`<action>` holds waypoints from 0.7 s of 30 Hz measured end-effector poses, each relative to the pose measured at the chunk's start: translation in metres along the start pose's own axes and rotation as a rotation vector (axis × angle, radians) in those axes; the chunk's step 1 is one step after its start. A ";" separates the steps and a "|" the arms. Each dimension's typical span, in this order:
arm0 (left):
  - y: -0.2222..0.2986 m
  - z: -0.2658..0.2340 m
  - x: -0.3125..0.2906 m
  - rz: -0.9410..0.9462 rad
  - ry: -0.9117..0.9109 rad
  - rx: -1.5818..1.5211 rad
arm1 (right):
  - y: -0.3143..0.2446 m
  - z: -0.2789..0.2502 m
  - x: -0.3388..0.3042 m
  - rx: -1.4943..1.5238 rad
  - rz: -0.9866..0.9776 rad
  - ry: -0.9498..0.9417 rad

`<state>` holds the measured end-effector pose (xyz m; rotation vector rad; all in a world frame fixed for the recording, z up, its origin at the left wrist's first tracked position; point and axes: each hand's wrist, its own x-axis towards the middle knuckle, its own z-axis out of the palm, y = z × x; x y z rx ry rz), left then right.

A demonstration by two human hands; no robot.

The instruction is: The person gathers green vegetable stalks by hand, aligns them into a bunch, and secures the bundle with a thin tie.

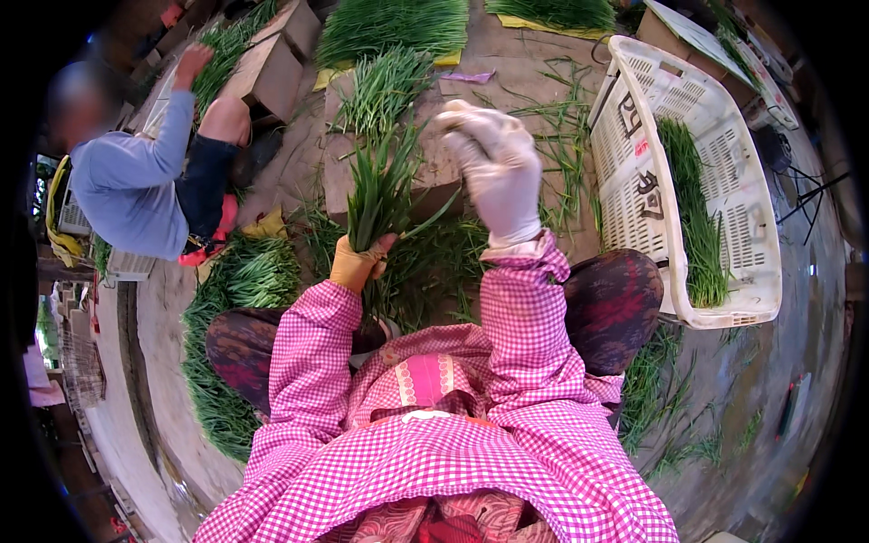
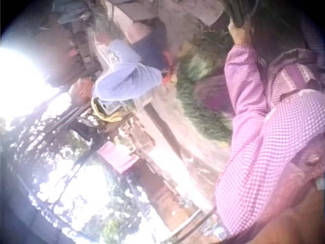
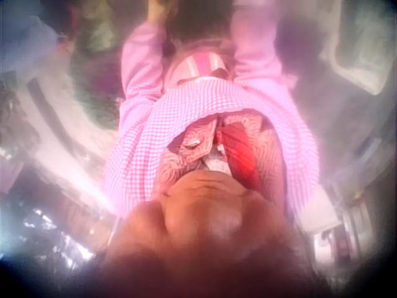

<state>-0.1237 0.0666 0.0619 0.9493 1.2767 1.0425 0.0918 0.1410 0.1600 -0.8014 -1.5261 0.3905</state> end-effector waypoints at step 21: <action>0.151 -0.067 0.033 0.728 0.425 1.445 | -0.036 -0.025 0.067 0.337 0.292 0.041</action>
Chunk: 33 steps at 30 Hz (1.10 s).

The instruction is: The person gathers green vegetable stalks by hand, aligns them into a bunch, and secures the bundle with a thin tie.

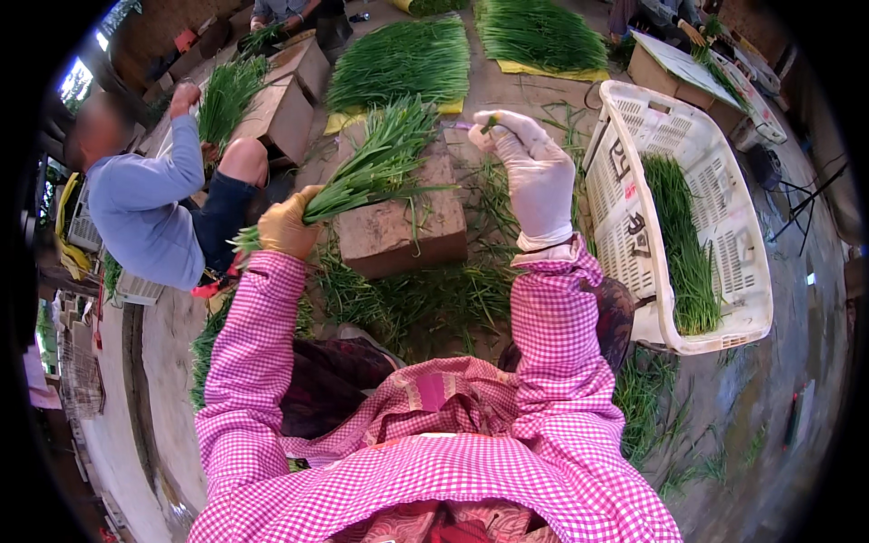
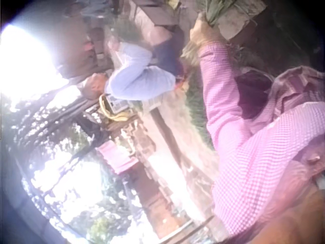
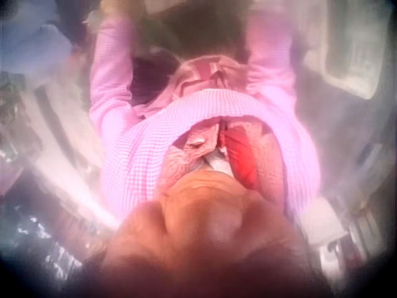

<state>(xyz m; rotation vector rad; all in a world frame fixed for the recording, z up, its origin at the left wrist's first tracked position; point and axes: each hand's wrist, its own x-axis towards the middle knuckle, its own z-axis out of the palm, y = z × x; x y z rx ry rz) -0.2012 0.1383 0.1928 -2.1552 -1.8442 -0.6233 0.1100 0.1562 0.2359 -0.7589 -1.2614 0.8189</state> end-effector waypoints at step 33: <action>-0.016 0.022 0.036 -0.059 -0.136 0.073 | 0.047 0.024 0.063 -0.158 0.181 -0.232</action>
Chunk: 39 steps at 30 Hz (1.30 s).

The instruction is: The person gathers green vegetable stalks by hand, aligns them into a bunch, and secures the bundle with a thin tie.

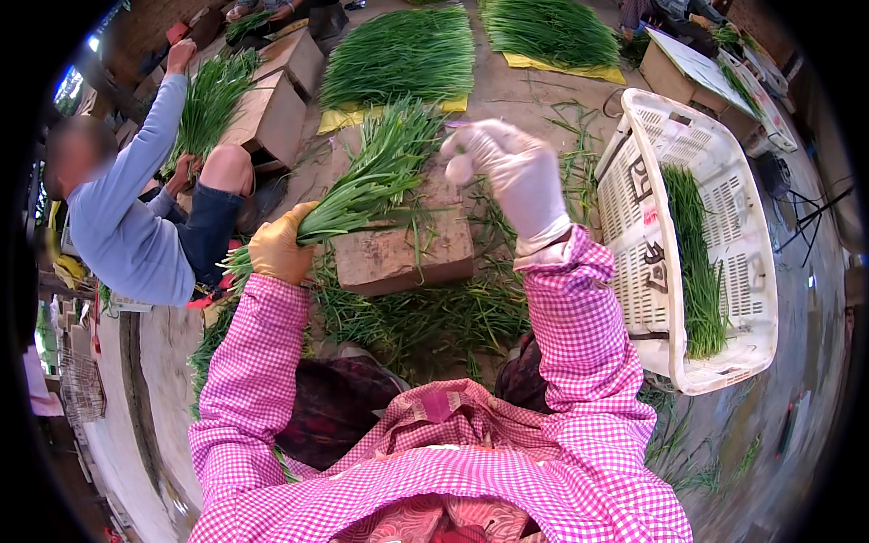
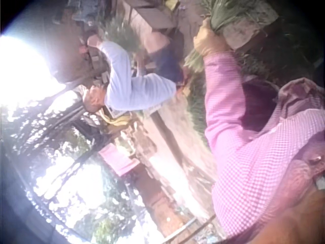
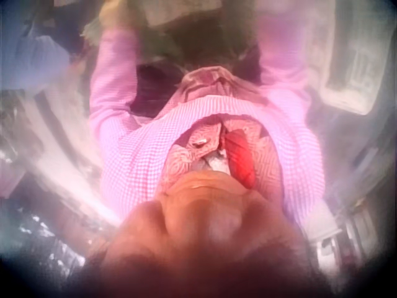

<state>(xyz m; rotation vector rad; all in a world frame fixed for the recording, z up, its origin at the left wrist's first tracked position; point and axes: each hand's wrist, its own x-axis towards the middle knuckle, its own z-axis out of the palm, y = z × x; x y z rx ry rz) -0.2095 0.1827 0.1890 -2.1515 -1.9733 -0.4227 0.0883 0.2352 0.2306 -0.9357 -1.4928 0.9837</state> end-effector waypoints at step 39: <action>0.003 0.010 -0.006 0.023 -0.006 -0.037 | 0.045 0.056 -0.029 -0.518 -0.284 -0.169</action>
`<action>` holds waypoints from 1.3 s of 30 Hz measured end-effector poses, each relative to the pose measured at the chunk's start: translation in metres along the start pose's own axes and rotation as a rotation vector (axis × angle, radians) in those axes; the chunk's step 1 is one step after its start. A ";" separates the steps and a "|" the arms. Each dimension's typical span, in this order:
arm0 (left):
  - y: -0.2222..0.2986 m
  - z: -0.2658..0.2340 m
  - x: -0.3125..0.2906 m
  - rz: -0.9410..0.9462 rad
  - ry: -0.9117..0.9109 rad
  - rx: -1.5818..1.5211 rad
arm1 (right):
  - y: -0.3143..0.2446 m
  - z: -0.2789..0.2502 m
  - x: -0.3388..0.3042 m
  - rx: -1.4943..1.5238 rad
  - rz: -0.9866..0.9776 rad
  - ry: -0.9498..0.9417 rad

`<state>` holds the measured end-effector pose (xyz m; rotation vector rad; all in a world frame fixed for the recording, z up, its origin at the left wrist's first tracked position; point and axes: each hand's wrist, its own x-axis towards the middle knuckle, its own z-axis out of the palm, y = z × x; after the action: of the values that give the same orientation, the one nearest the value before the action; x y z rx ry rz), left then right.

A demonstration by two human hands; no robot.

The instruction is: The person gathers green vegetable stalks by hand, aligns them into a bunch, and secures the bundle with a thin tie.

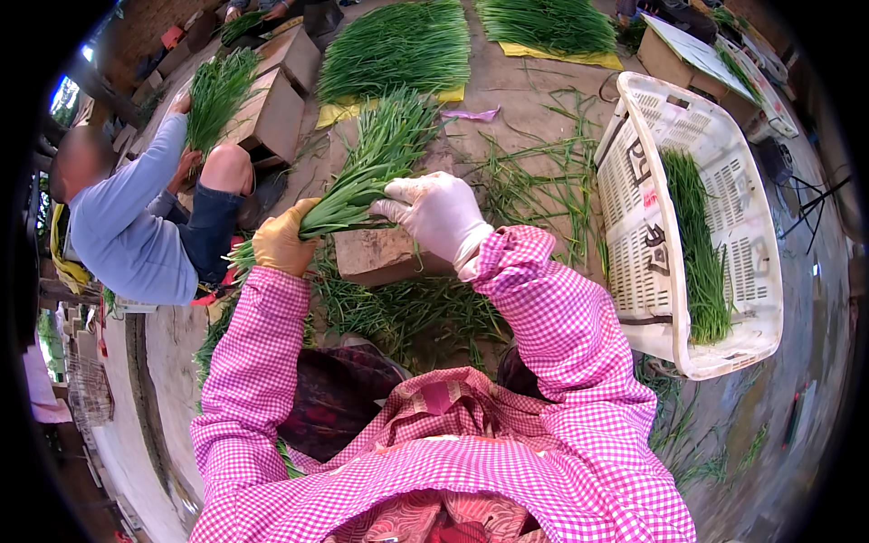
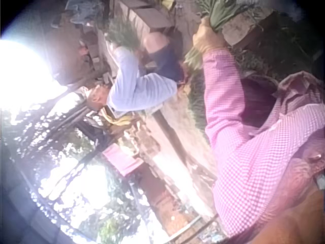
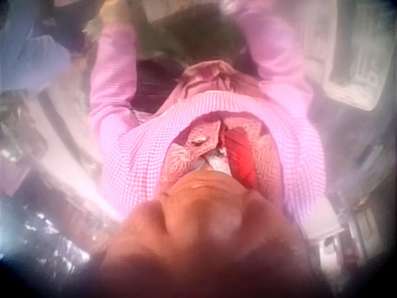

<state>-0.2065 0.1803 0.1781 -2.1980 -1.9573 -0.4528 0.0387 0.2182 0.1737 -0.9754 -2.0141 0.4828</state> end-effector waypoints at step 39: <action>0.021 -0.021 0.008 0.415 0.275 0.350 | -0.033 -0.024 0.000 0.971 0.584 0.103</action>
<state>-0.1874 0.1780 0.2020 -2.1005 -1.2842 -0.3004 0.0431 0.1975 0.2082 -0.8839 -1.1045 1.5045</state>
